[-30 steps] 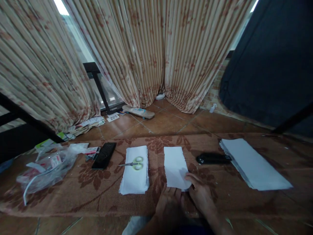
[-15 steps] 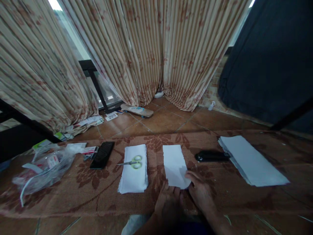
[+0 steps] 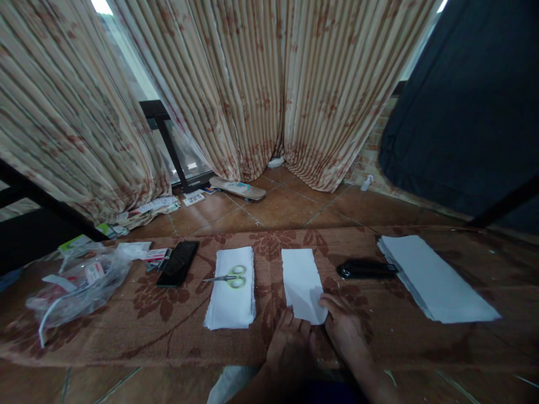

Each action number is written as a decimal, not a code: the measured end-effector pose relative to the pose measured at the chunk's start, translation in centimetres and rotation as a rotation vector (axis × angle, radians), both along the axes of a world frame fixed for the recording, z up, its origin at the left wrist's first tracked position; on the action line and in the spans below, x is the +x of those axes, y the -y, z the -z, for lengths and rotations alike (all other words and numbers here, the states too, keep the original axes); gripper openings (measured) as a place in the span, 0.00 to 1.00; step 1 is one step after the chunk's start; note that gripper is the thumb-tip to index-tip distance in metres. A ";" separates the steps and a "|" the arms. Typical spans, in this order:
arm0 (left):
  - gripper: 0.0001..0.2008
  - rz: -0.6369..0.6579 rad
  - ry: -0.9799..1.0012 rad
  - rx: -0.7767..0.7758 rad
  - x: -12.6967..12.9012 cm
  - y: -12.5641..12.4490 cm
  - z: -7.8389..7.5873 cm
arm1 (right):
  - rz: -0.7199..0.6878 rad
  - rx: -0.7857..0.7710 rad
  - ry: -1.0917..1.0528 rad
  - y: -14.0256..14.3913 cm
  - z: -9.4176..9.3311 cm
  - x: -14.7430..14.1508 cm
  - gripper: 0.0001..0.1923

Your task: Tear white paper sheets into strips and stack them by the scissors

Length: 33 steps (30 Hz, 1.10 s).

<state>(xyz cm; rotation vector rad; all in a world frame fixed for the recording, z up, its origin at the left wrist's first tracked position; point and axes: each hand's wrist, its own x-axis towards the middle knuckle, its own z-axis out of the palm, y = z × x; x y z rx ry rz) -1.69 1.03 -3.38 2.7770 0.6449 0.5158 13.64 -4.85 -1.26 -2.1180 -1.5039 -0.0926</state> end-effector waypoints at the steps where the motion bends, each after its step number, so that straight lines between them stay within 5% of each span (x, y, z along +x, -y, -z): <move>1: 0.05 -0.001 0.009 -0.006 0.0 0.0 -0.1 | 0.001 -0.002 0.004 0.0 -0.1 0.0 0.21; 5: 0.11 -0.040 0.155 -0.037 -0.5 -0.2 -0.9 | -0.014 -0.008 0.001 0.0 -0.3 0.0 0.22; 12: 0.26 -0.348 0.485 -0.290 -1.8 -1.1 -1.9 | -0.028 -0.029 -0.025 0.1 -0.1 0.2 0.19; 19: 0.22 -0.108 0.149 -0.125 -1.2 -0.3 -2.5 | -0.045 -0.025 0.003 0.2 0.5 0.5 0.20; 25: 0.20 -0.092 0.059 -0.118 -0.5 0.0 -1.8 | -0.059 -0.039 -0.008 0.4 0.7 1.1 0.22; 33: 0.23 -0.031 -0.007 -0.147 -0.9 0.1 -2.6 | -0.059 -0.084 0.085 -2.4 -5.0 -1.3 0.15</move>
